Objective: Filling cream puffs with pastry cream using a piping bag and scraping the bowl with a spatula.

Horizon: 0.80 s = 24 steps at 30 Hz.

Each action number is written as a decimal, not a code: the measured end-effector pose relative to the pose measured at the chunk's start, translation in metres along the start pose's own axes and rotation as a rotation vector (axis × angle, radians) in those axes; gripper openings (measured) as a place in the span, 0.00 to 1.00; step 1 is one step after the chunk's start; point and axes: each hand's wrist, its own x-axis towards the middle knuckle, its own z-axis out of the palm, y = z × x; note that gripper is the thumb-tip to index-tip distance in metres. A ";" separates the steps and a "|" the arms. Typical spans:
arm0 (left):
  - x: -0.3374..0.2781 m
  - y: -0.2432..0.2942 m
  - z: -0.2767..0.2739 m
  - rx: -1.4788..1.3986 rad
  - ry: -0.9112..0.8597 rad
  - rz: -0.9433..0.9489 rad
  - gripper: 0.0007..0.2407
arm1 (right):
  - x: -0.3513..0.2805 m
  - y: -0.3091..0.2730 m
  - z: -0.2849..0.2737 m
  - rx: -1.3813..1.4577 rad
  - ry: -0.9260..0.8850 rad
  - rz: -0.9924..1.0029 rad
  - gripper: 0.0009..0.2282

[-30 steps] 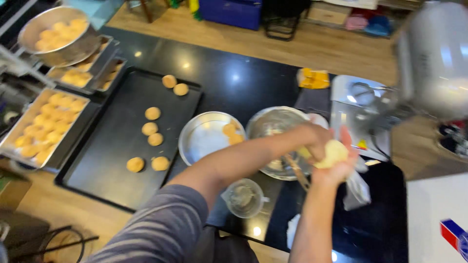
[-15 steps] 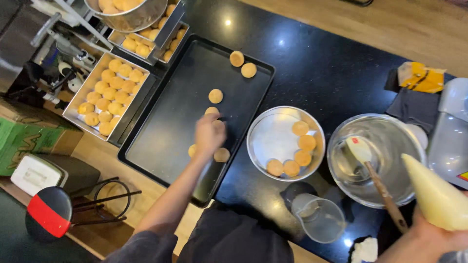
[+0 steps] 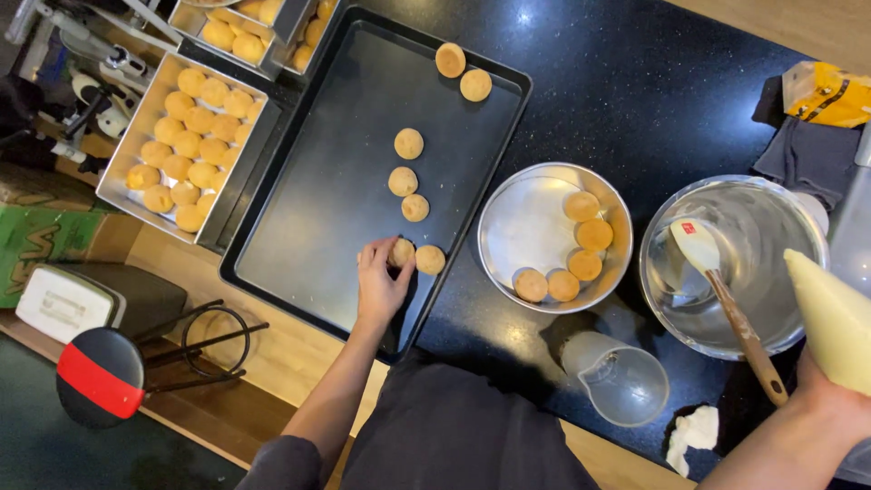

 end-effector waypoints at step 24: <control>0.024 0.176 0.091 -0.487 0.275 -0.034 0.13 | -0.102 0.084 0.104 -0.005 -0.205 -0.114 0.23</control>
